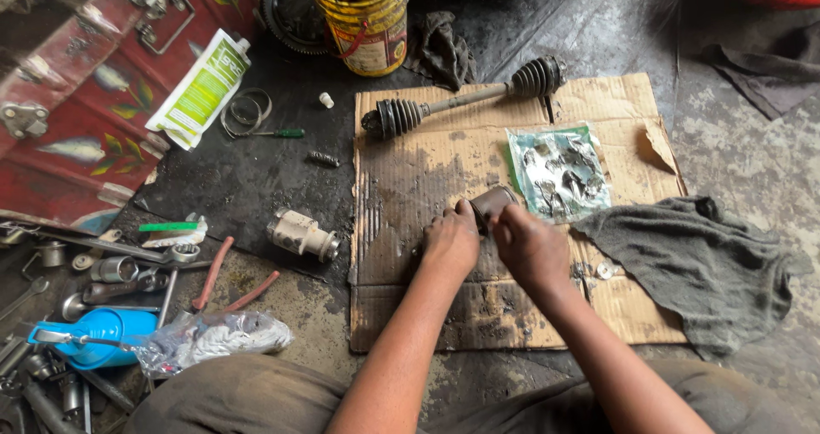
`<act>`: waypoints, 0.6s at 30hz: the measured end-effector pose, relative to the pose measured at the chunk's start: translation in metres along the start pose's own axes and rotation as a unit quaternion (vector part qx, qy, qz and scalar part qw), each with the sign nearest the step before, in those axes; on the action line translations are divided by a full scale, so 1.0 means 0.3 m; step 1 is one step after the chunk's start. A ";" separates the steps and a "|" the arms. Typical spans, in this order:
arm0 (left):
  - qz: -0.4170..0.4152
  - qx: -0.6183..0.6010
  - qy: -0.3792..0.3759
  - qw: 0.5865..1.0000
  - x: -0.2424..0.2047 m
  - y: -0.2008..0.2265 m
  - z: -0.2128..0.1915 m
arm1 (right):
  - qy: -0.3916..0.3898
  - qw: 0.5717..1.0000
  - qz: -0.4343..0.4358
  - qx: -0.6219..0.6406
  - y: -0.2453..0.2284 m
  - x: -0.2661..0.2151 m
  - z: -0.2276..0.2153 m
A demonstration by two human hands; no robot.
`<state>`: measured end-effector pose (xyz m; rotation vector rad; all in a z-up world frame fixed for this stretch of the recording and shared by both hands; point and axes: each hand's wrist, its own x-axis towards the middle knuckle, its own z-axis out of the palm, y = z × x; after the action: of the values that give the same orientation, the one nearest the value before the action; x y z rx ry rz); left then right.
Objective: The person wipes a metal housing and a joint assembly with a cloth and assembles the parts.
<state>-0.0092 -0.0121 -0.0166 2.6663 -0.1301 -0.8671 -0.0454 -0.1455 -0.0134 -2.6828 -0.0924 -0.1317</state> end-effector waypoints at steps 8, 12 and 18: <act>0.023 0.003 0.076 0.997 0.048 -0.038 0.056 | 0.117 0.990 -0.079 0.005 0.004 -0.026 0.020; 0.024 0.004 0.103 0.994 0.069 -0.036 0.074 | 0.127 0.986 -0.076 0.080 0.042 -0.002 0.009; 0.021 -0.009 0.082 0.996 0.041 -0.032 0.052 | 0.087 0.995 -0.043 0.002 0.029 -0.037 0.067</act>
<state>-0.0087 -0.0100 -0.0386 2.6936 -0.1374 -0.6296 -0.0542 -0.1448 -0.0363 -2.6519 -0.1547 -0.3900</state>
